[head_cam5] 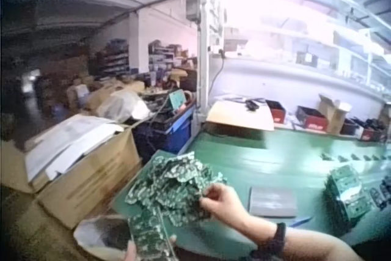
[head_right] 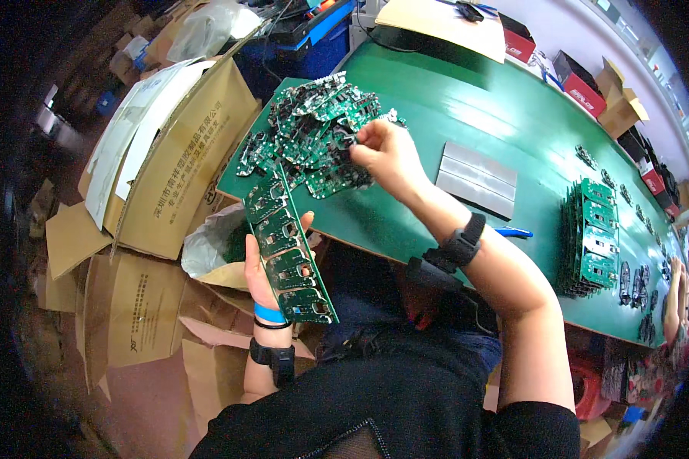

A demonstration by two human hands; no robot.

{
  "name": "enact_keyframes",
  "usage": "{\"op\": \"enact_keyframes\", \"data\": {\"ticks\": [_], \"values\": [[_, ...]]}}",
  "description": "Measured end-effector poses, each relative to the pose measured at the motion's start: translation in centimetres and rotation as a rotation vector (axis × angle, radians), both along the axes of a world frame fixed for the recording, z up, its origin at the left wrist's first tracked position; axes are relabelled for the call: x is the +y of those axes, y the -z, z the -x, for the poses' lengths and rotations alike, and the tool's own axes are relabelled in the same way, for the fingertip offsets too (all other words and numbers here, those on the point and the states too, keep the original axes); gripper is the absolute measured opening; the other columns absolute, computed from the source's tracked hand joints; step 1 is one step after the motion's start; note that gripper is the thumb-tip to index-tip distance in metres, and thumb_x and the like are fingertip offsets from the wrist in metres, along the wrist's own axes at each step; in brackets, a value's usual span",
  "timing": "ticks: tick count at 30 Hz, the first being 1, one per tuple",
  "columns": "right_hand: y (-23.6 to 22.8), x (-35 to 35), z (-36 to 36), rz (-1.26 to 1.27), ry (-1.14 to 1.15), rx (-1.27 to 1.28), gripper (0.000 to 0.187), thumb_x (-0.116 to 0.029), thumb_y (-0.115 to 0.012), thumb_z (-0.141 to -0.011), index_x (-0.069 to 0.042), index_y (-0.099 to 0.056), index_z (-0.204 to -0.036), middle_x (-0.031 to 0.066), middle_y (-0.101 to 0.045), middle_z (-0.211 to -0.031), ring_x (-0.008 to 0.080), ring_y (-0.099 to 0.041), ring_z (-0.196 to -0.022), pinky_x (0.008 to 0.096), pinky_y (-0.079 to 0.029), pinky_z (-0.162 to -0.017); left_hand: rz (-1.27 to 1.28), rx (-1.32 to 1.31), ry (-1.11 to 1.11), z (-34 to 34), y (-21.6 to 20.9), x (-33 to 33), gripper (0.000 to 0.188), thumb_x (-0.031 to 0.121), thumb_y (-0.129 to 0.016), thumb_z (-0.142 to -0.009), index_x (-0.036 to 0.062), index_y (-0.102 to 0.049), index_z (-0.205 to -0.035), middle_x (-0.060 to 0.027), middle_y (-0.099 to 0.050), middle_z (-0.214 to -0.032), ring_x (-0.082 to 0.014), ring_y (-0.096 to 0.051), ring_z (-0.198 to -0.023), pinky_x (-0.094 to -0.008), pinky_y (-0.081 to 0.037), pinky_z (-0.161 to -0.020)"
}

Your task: The person uses pliers to trim the edges of green circuit boards, separating individual units from larger panels. They place the trimmed boards into a cardboard box and continue processing the stack of panels on the green workbench.

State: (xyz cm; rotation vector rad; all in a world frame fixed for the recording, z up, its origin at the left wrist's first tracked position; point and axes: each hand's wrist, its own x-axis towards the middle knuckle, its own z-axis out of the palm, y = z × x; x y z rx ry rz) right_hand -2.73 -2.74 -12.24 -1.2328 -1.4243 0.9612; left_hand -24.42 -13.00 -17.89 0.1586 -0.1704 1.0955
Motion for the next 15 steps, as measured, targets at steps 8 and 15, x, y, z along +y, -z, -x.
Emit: {"op": "enact_keyframes", "data": {"ticks": [8,15], "values": [[-1.1,3.7,-5.6,0.0,0.15,-0.384,0.031,-0.008,-0.038,-0.082,-0.009,-0.053,-0.109,0.0052,-0.051,-0.075,0.0089,-0.046,-0.066,0.0227,-0.039,-0.061,-0.058,0.026,0.14,-2.4,-0.6,2.5,0.071,0.054,-0.032,-0.091,0.0028,-0.021,-0.139,-0.0262,-0.029,-0.138,-0.046,-0.054,-0.1,-0.0508,-0.053,-0.074],[-0.6,4.2,-4.5,0.056,-0.009,-0.354,0.029,-0.008,-0.043,-0.082,0.0,-0.063,-0.101,0.0003,-0.056,-0.068,0.0071,-0.047,-0.059,0.0241,-0.041,-0.058,0.035,0.065,0.176,-3.8,-1.7,3.3,0.068,0.052,-0.029,-0.092,0.0017,-0.023,-0.138,-0.0279,-0.028,-0.137,-0.0463,-0.057,-0.093,-0.0518,-0.053,-0.07]]}}
